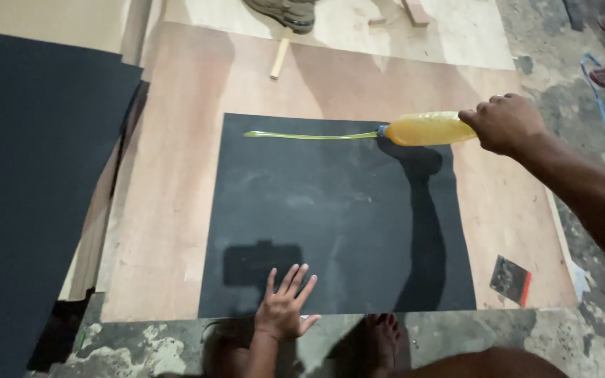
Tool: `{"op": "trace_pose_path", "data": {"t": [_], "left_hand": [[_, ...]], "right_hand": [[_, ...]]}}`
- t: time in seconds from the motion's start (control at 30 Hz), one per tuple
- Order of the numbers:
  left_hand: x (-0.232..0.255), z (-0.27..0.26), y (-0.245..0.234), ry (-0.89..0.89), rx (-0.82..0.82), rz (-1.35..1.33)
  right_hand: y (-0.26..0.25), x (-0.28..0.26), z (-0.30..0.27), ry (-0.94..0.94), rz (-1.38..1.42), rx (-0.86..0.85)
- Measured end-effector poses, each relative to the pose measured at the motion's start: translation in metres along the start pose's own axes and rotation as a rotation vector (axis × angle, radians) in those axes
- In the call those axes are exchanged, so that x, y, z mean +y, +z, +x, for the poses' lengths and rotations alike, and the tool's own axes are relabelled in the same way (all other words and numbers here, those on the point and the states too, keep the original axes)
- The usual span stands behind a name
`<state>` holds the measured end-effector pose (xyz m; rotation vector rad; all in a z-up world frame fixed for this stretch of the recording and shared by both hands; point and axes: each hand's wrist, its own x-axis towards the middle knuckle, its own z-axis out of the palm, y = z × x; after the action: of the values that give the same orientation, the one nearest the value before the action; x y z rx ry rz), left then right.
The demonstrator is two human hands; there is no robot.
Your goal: Applying liquid glue from a bottle onto a black sheet and spreading it evenly with a hand scraper
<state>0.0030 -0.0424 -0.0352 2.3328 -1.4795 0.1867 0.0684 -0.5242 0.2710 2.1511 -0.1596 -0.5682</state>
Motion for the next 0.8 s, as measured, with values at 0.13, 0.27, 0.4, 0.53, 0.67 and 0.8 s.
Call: {"op": "trace_pose_path", "data": {"t": [0.13, 0.27, 0.4, 0.53, 0.67, 0.8], "left_hand": [[-0.001, -0.002, 0.005, 0.008, -0.037, 0.011], [-0.002, -0.002, 0.011, 0.036, -0.013, 0.098], [0.002, 0.004, 0.0, 0.015, 0.023, 0.069], [0.004, 0.006, 0.0, 0.006, -0.016, 0.074], [0.003, 0.004, 0.002, 0.01, -0.043, 0.106], [0.001, 0.002, 0.008, 0.008, -0.028, 0.111]], "right_hand": [[0.054, 0.018, -0.017, 0.005, -0.005, -0.048], [0.09, 0.029, -0.035, 0.043, 0.041, -0.073], [0.125, 0.039, -0.046, 0.078, 0.086, -0.18], [0.121, 0.043, -0.06, 0.111, 0.091, -0.233], [0.107, 0.045, -0.061, 0.119, 0.116, -0.286], [0.139, 0.045, -0.052, 0.026, -0.017, -0.064]]}}
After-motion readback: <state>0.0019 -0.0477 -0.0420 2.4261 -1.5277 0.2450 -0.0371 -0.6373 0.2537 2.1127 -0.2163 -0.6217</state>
